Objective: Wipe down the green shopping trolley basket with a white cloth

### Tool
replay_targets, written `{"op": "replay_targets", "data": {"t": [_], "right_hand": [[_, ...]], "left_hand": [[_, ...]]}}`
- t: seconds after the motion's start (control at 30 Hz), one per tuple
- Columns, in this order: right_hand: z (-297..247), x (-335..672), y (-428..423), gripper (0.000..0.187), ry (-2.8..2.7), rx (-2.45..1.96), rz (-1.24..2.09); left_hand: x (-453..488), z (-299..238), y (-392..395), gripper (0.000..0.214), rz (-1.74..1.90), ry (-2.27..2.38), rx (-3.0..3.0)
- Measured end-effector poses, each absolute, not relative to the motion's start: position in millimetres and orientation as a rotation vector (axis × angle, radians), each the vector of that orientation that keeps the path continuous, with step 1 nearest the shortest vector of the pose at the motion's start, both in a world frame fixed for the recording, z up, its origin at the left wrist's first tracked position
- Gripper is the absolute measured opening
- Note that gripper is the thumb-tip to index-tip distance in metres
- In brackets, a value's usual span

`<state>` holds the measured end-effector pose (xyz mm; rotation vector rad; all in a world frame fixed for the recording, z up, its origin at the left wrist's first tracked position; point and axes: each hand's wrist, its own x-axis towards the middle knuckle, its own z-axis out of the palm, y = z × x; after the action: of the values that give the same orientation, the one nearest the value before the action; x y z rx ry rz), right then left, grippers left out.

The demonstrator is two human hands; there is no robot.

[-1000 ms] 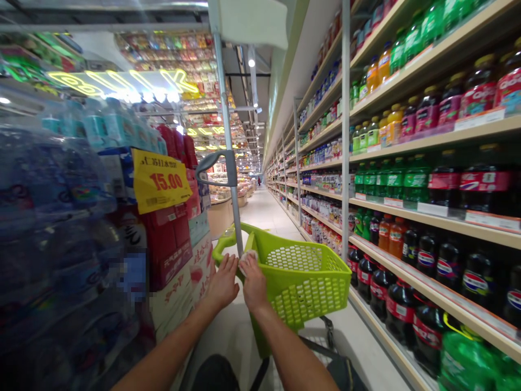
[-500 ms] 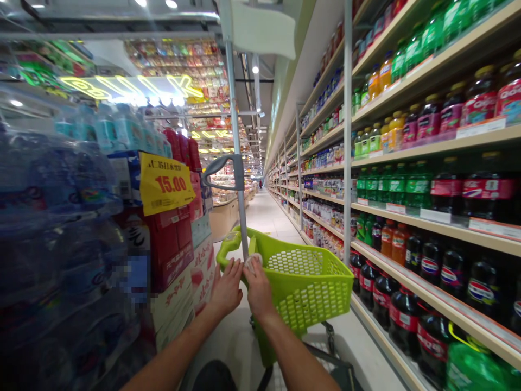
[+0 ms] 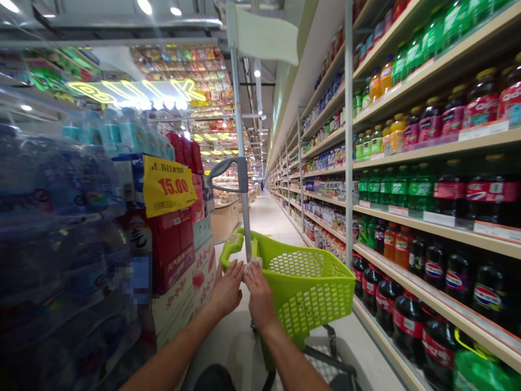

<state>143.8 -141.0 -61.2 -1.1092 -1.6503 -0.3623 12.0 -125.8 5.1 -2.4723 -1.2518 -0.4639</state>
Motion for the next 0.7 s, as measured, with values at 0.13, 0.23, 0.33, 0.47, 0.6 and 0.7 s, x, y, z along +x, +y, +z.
{"op": "replay_targets", "data": {"t": [0.13,0.23,0.33,0.47,0.6,0.7], "right_hand": [[-111.9,152.3,-156.4,0.04,-1.818,-1.174,-0.418],[-138.3,166.0,-165.8,0.032,-1.861,-1.23,-0.402],[-109.5,160.5,-166.2,0.033,-1.792,-1.174,-0.376],[-54.5,143.4,-159.9,0.036,-1.797,-1.098,-0.365],[-89.8,143.9,-168.9,0.028,-1.897,-1.203,-0.256],[-123.8,150.1,-175.4,0.026,-1.909,-1.327,-0.098]], "left_hand": [[-5.7,11.3,-114.9,0.07,-0.488,-1.315,-2.402],[-9.4,9.5,-110.5,0.07,-0.513,-1.338,-2.391],[-7.3,4.9,-109.4,0.072,-0.537,-1.356,-2.388],[-6.3,4.3,-111.0,0.073,-0.514,-1.349,-2.399],[-7.4,5.9,-112.1,0.073,-0.499,-1.354,-2.416],[-6.6,4.2,-111.1,0.074,-0.52,-1.366,-2.407]]}}
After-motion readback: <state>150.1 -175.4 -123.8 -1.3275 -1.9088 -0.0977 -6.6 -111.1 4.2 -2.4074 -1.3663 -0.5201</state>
